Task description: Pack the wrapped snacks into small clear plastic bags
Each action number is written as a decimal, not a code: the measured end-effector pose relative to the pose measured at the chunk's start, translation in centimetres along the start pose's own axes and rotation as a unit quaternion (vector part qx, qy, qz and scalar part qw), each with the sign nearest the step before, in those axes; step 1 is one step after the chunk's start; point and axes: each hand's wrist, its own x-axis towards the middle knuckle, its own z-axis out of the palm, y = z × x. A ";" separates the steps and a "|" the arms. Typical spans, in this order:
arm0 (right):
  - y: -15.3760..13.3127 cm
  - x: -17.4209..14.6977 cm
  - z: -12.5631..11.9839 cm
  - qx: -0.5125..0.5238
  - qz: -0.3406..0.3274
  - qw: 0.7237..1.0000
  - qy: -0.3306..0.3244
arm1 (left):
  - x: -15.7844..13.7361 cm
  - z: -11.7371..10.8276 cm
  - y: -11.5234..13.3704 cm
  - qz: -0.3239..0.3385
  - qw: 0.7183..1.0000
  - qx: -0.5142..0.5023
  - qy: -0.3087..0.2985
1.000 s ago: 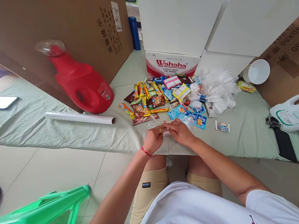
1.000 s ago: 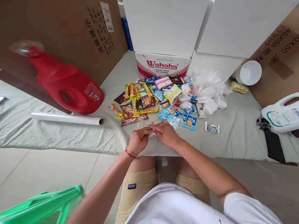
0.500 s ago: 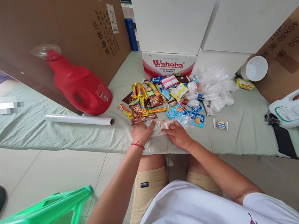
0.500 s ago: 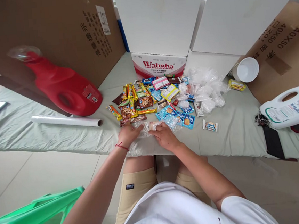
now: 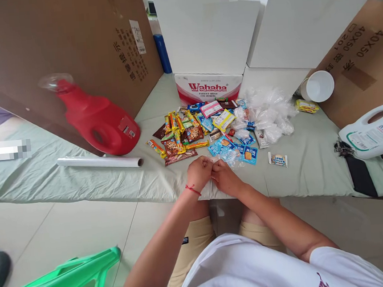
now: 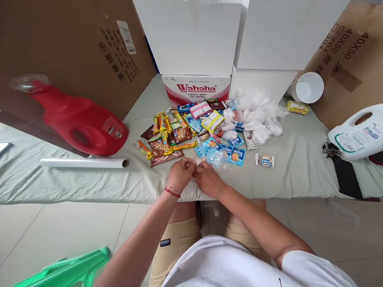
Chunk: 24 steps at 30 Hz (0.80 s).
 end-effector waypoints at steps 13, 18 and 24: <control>4.6 -3.2 -9.5 0.255 0.249 0.887 0.294 | -3.6 4.5 0.3 0.142 0.932 0.327 0.064; 9.1 0.7 -8.7 0.160 0.394 0.896 0.124 | -4.3 5.5 1.2 0.165 0.923 0.338 0.079; 8.4 -2.5 -5.6 0.172 0.348 0.922 -0.016 | -5.3 6.8 0.5 0.191 0.925 0.311 0.108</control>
